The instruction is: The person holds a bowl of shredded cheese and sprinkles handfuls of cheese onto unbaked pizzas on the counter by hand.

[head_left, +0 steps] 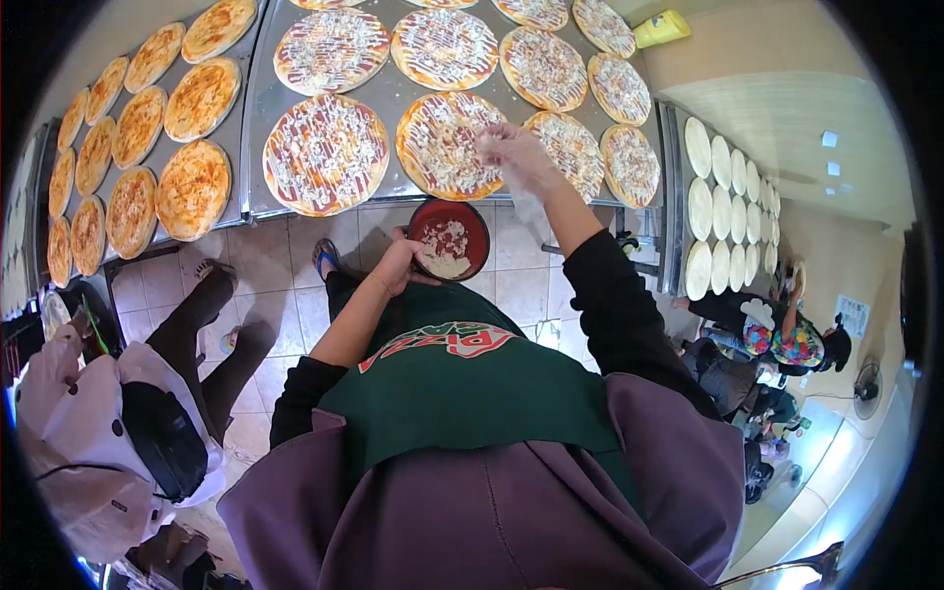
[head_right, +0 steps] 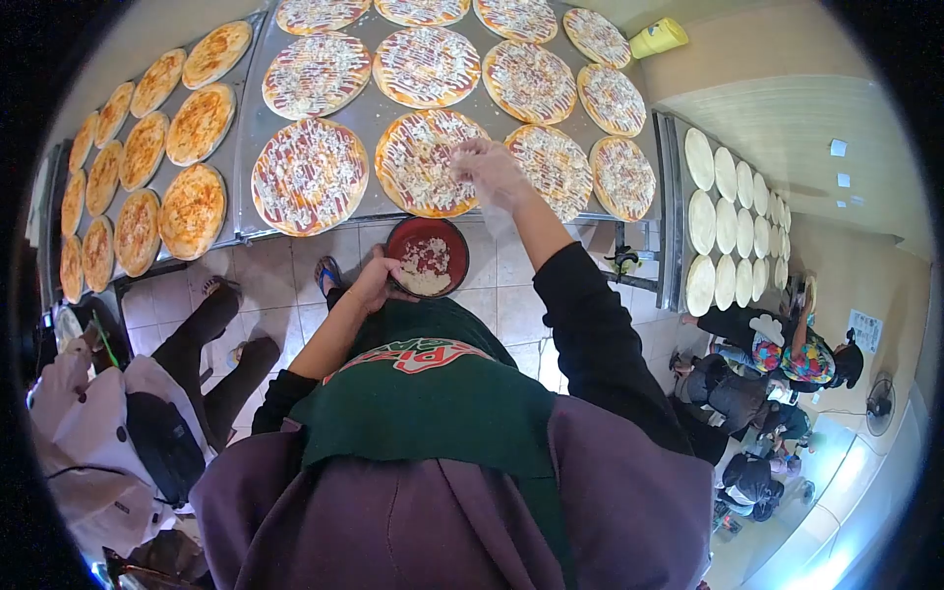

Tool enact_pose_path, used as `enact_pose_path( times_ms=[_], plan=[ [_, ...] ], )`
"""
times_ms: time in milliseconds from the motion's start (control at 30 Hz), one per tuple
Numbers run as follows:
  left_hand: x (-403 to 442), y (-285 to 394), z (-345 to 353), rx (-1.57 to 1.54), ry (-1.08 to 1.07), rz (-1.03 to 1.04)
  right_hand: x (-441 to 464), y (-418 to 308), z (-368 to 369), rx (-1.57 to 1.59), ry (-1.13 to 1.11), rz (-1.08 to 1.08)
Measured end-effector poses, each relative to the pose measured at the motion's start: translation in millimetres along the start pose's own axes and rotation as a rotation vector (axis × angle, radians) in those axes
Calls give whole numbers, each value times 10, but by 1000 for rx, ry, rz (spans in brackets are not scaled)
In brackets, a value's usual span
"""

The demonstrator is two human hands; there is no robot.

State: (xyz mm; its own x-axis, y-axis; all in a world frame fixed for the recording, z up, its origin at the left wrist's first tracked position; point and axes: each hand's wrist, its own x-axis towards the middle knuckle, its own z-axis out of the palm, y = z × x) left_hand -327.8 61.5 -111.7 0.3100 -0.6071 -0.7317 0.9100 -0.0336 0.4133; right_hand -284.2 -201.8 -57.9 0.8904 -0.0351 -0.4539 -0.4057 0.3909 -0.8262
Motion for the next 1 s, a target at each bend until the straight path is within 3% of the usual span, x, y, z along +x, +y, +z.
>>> enact_pose_path(
  times_ms=[67, 133, 200, 300, 433, 533, 600, 700, 833, 900, 1000],
  plan=[
    [25, -9, -9, -3, -2, -3, 134, -91, -5, -336, 156, -93],
    [33, -24, -20, -10, -4, -4, 224, -156, 65, -427, 185, -147],
    [67, -43, -51, -14, -17, -8, 296, -247, 92, -872, 306, -172],
    [169, -111, -140, -28, -53, -23, 460, -238, 58, -1077, 341, -292],
    [68, -31, -61, -27, -14, -31, 587, -156, -62, -1134, 326, -406],
    [82, -37, -90, -24, -24, -33, 377, -219, 26, -1138, 323, -220],
    [82, -39, -102, -29, -21, -28, 257, -238, 77, -970, 313, -82],
    [73, -19, -114, -24, -23, -31, 178, -147, 150, -705, 244, -23],
    [128, -34, -151, -9, -25, -58, 204, -55, 272, -652, 190, -9],
    [215, -67, -226, -3, -77, -79, 318, -22, 307, -917, 161, -177],
    [187, -74, -210, -9, -89, -77, 358, -167, 476, -1105, 245, -135]
  ],
)
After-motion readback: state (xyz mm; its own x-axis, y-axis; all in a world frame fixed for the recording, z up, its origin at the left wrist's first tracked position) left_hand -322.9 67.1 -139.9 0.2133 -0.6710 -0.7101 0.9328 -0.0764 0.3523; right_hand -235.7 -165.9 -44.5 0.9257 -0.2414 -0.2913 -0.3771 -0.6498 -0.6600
